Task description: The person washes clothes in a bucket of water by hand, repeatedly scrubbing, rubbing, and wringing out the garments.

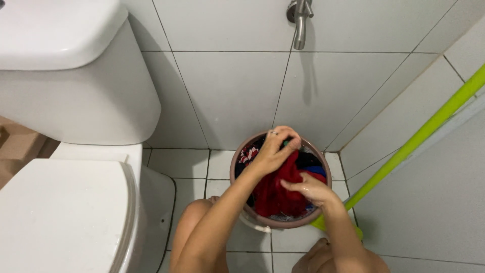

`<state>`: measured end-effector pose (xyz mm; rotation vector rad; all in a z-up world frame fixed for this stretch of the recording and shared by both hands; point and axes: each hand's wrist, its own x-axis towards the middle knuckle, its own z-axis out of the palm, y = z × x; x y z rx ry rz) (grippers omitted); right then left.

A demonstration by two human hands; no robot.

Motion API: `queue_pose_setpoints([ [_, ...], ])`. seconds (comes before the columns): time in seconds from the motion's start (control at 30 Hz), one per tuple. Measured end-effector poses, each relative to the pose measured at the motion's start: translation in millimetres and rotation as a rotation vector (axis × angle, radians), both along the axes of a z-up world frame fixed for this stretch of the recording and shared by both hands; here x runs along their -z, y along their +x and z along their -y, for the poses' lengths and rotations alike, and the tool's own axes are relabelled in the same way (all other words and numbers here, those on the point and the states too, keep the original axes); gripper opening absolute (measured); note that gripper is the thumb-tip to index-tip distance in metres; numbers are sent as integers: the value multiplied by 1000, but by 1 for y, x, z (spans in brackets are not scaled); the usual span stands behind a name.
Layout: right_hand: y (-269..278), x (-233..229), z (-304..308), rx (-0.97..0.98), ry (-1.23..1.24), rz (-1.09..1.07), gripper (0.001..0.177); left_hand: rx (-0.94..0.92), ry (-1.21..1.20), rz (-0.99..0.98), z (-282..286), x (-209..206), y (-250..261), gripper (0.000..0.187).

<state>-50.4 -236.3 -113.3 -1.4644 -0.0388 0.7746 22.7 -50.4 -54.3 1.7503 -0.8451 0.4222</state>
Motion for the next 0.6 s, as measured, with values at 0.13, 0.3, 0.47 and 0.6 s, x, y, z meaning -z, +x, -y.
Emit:
queue_pose_setpoints([
  [0.13, 6, -30, 11, 445, 427, 15, 46, -102, 119, -163, -29, 2, -20, 42],
  [0.3, 3, -42, 25, 560, 795, 111, 41, 28, 613, -476, -39, 6, -54, 59],
  [0.47, 17, -18, 40, 1004, 981, 162, 29, 9, 342, -643, -57, 6, -21, 43],
  [0.6, 22, -3, 32, 1168, 888, -114, 37, 249, -743, -932, -37, -4, -8, 37],
])
